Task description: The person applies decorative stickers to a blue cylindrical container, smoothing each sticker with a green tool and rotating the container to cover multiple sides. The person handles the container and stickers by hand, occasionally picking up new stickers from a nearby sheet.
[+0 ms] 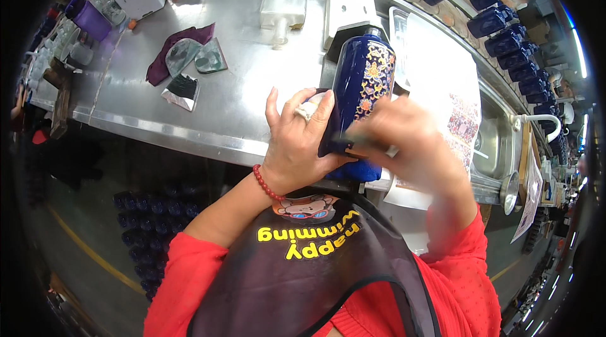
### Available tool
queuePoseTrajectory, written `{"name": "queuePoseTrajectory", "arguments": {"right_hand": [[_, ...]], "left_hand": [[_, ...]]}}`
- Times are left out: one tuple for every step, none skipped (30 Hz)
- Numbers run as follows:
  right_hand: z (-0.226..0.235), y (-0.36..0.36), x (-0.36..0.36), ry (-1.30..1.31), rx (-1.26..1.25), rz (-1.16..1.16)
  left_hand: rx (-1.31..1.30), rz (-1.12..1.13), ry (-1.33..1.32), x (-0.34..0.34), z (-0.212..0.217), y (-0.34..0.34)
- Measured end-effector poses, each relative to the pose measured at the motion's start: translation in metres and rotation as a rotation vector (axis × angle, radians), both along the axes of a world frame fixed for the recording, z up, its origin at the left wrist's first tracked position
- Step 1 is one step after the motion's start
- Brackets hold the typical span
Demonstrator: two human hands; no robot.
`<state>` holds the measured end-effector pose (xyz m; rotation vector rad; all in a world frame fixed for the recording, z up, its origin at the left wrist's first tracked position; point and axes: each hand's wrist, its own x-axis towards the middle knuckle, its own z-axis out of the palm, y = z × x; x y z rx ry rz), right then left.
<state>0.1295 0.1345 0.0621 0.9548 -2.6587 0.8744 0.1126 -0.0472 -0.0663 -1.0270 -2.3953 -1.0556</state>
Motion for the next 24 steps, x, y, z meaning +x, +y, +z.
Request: {"name": "queuePoseTrajectory", "arguments": {"right_hand": [[-0.005, 0.006, -0.002, 0.116, 0.044, -0.217], [-0.011, 0.012, -0.004, 0.243, 0.078, -0.451], [-0.012, 0.018, 0.000, 0.470, 0.334, -0.413], [-0.019, 0.018, 0.008, 0.422, 0.264, -0.295], [-0.019, 0.016, 0.017, 0.272, 0.195, -0.107], [-0.020, 0.015, 0.025, 0.131, 0.123, 0.099], [-0.020, 0.016, 0.029, -0.050, 0.003, 0.172], [-0.022, 0.020, 0.029, -0.111, -0.112, 0.135], [-0.024, 0.020, 0.029, -0.085, -0.109, -0.139], [-0.026, 0.021, 0.027, -0.019, -0.116, -0.432], [-0.029, 0.021, 0.026, 0.273, 0.052, -0.523], [-0.032, 0.019, 0.027, 0.478, 0.162, -0.355], [-0.032, 0.017, 0.031, 0.363, 0.082, -0.150], [-0.034, 0.014, 0.037, 0.243, 0.020, 0.054], [-0.036, 0.015, 0.043, 0.034, -0.063, 0.181], [-0.041, 0.017, 0.047, 0.000, -0.097, 0.001], [-0.044, 0.024, 0.049, -0.021, -0.133, -0.144], [-0.049, 0.027, 0.052, 0.036, -0.185, -0.308], [-0.053, 0.031, 0.053, 0.120, -0.127, -0.515], [-0.057, 0.033, 0.057, 0.142, -0.102, -0.328], [-0.058, 0.035, 0.060, 0.122, -0.067, -0.184], [-0.060, 0.036, 0.061, 0.056, 0.023, -0.032], [-0.060, 0.037, 0.061, -0.111, -0.028, 0.187], [-0.060, 0.038, 0.060, -0.183, -0.129, 0.243]], "left_hand": [[-0.014, 0.003, 0.001, 0.000, 0.001, 0.000], [-0.027, 0.003, 0.004, 0.000, 0.001, 0.000], [-0.035, -0.001, 0.022, 0.000, 0.001, 0.000], [-0.050, 0.013, 0.042, -0.002, 0.001, 0.000], [-0.059, 0.023, 0.064, -0.002, 0.001, 0.001], [-0.068, 0.032, 0.084, -0.001, 0.001, 0.001], [-0.047, 0.029, 0.075, -0.001, 0.000, 0.001], [-0.030, 0.019, 0.067, -0.001, 0.000, 0.001], [-0.014, 0.003, 0.064, 0.000, -0.001, 0.002], [-0.025, -0.003, 0.052, 0.001, -0.002, 0.002], [-0.041, -0.007, 0.045, 0.001, -0.003, 0.001], [-0.044, -0.006, 0.030, 0.001, -0.005, 0.000], [-0.044, 0.001, 0.036, 0.000, -0.007, 0.000], [-0.046, -0.003, 0.036, 0.000, -0.008, 0.000], [-0.040, -0.002, 0.032, -0.001, -0.010, 0.000], [-0.047, 0.001, 0.017, -0.002, -0.011, -0.001], [-0.042, -0.022, -0.016, -0.003, -0.012, -0.002], [-0.058, -0.024, -0.024, -0.002, -0.013, -0.002], [-0.086, -0.025, -0.040, -0.001, -0.013, -0.003], [-0.106, -0.019, -0.052, -0.001, -0.012, -0.004], [-0.091, -0.027, -0.080, 0.001, -0.011, -0.004], [-0.089, -0.021, -0.075, 0.002, -0.011, -0.003], [-0.073, -0.015, -0.065, 0.002, -0.010, -0.001], [-0.070, -0.007, -0.057, 0.003, -0.010, 0.000]]}}
